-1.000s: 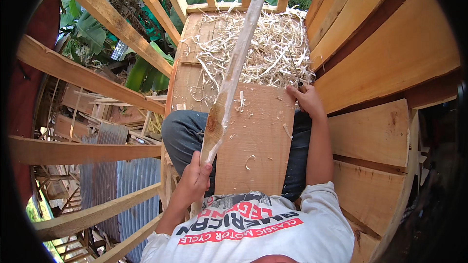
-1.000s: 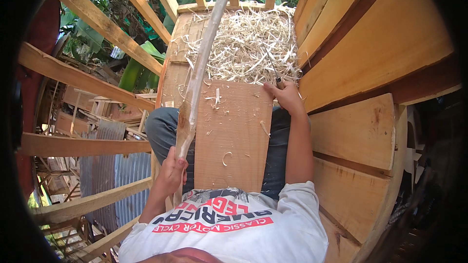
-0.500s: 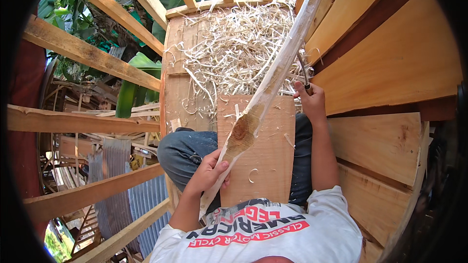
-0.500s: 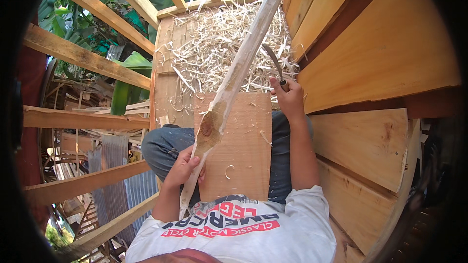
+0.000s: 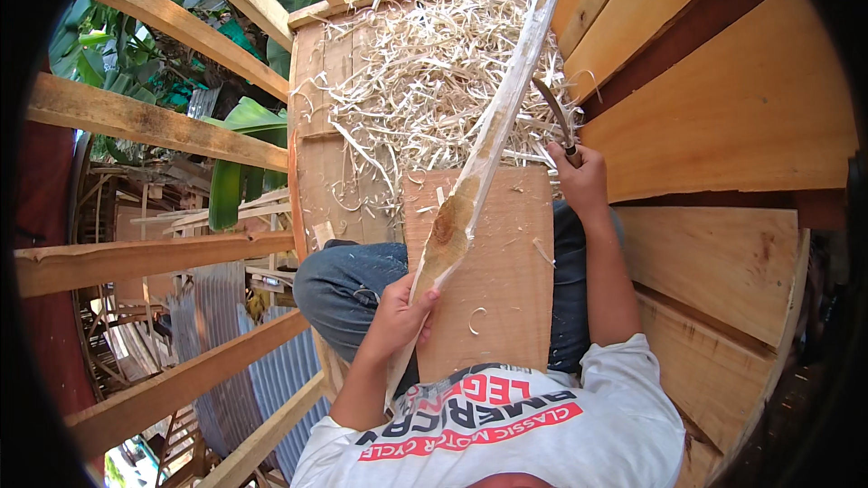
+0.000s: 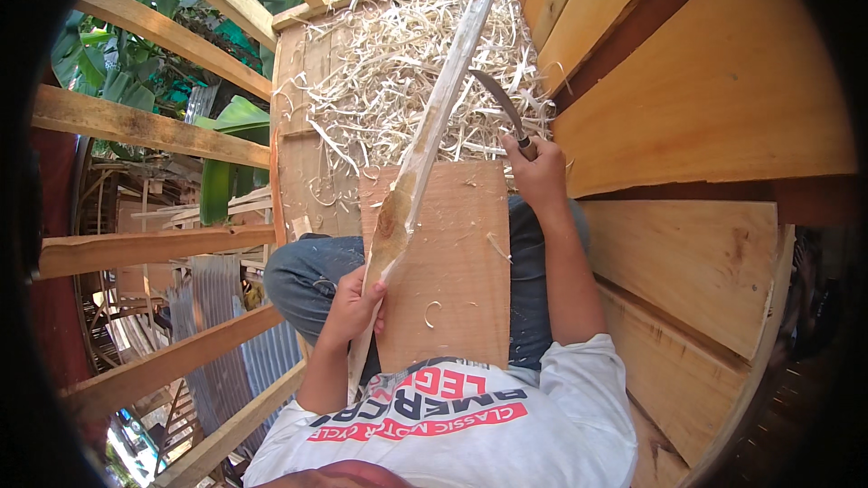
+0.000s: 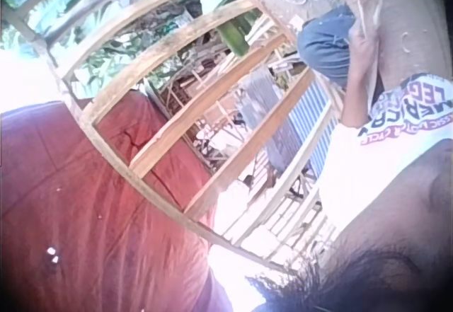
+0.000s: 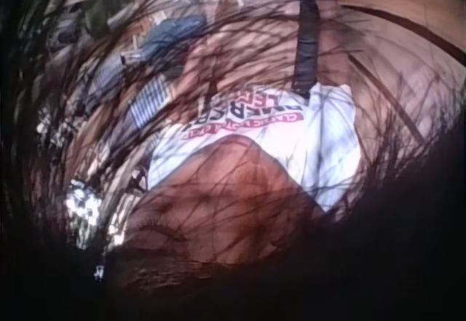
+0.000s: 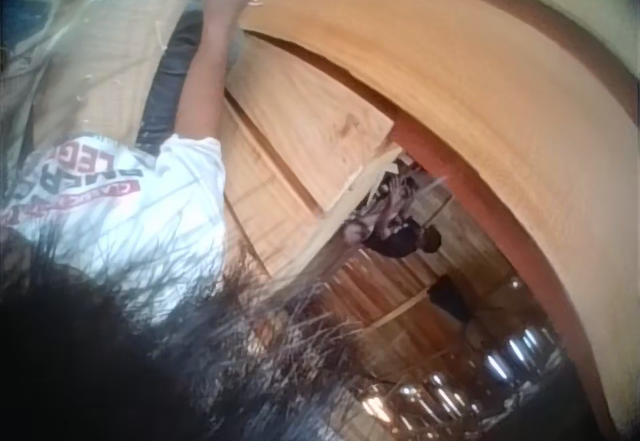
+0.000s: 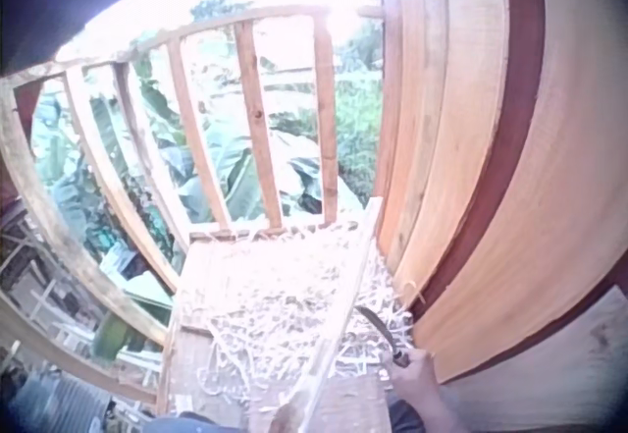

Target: The person sits cross-legged and uses a curved knife to shave thin strips from a long piece of wood held against their leg. Wood shavings accumulate on the wooden platform beneath the work area.

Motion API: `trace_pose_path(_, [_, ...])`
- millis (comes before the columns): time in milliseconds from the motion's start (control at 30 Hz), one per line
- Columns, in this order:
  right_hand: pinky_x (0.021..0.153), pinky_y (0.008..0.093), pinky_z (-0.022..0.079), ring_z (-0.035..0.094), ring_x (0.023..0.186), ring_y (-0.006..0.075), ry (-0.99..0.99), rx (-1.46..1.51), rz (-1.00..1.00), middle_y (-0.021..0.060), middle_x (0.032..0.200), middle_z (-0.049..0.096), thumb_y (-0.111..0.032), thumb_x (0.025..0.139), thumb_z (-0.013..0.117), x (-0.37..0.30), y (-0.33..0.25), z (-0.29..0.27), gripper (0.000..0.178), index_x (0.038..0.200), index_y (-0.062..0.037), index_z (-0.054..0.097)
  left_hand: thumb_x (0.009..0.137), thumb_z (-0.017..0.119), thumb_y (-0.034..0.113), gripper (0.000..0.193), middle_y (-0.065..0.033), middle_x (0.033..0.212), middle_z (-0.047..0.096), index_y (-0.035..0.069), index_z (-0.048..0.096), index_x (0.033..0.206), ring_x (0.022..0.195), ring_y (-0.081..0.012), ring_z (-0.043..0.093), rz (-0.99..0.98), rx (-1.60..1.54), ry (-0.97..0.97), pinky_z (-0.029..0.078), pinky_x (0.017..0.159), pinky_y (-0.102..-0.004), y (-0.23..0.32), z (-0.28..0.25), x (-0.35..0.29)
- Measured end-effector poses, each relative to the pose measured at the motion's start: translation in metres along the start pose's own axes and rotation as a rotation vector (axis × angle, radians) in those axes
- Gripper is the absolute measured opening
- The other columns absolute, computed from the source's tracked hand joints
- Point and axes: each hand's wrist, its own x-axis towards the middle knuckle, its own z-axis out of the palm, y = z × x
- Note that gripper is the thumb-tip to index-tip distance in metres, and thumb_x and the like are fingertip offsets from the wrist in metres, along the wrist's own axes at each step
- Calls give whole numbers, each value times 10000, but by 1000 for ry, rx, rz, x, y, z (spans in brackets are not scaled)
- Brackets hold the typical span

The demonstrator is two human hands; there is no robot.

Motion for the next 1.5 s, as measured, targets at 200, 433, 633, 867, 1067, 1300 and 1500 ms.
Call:
trace_pose_path(200, [424, 328, 235, 266, 435, 109, -49, -78, -93, 19, 431, 316, -271, 830, 709, -20, -24, -7, 473, 541, -1, 450, 936, 589, 274, 304, 12, 579, 501, 10, 554, 1083, 430, -67, 488, 52, -2, 77, 420, 393, -221, -4, 0, -1])
trace_pose_path(433, [494, 425, 459, 589, 498, 322, -210, -570, -374, 146, 522, 547, -289, 811, 642, -68, -59, -1, 329, 589, -55, 574, 924, 605, 305, 397, -4, 621, 552, -10, 545, 1157, 450, -61, 516, 142, 130, 137, 435, 396, -221, -10, 5, -1])
trace_pose_path(633, [512, 410, 481, 607, 535, 311, -126, -674, -415, 122, 547, 578, -225, 723, 660, -56, -64, -3, 202, 621, -63, 595, 923, 608, 294, 406, -48, 641, 596, -22, 536, 1168, 474, -84, 550, 158, 216, 189, 449, 437, -250, -10, 10, -5])
trace_pose_path(867, [523, 427, 465, 585, 551, 343, 8, -722, -356, 140, 555, 557, -169, 686, 651, -37, -63, 5, 177, 575, -64, 560, 926, 600, 302, 405, -115, 627, 608, -41, 534, 1131, 523, -168, 618, 311, 299, 226, 470, 518, -297, -21, 9, -2])
trace_pose_path(1067, [529, 415, 490, 611, 566, 331, 65, -766, -364, 140, 579, 594, -207, 655, 669, -22, -62, 12, 157, 592, -78, 606, 927, 594, 276, 377, -164, 685, 631, -50, 540, 1108, 589, -241, 656, 87, 262, 182, 487, 558, -330, -8, 6, -6])
trace_pose_path(1300, [580, 434, 504, 630, 635, 363, 102, -761, -226, 159, 624, 616, -221, 667, 685, 4, -62, 6, 177, 632, -56, 633, 929, 594, 278, 363, -106, 610, 594, -39, 554, 1100, 508, -152, 606, 198, 263, 247, 466, 496, -295, -14, 11, -3])
trace_pose_path(1500, [650, 447, 514, 644, 711, 379, 143, -695, -25, 181, 695, 646, -264, 713, 665, 24, -64, 3, 220, 697, -46, 677, 922, 602, 292, 375, -119, 620, 601, -32, 553, 1106, 542, -180, 618, 150, 244, 237, 473, 516, -317, -13, 12, -5])
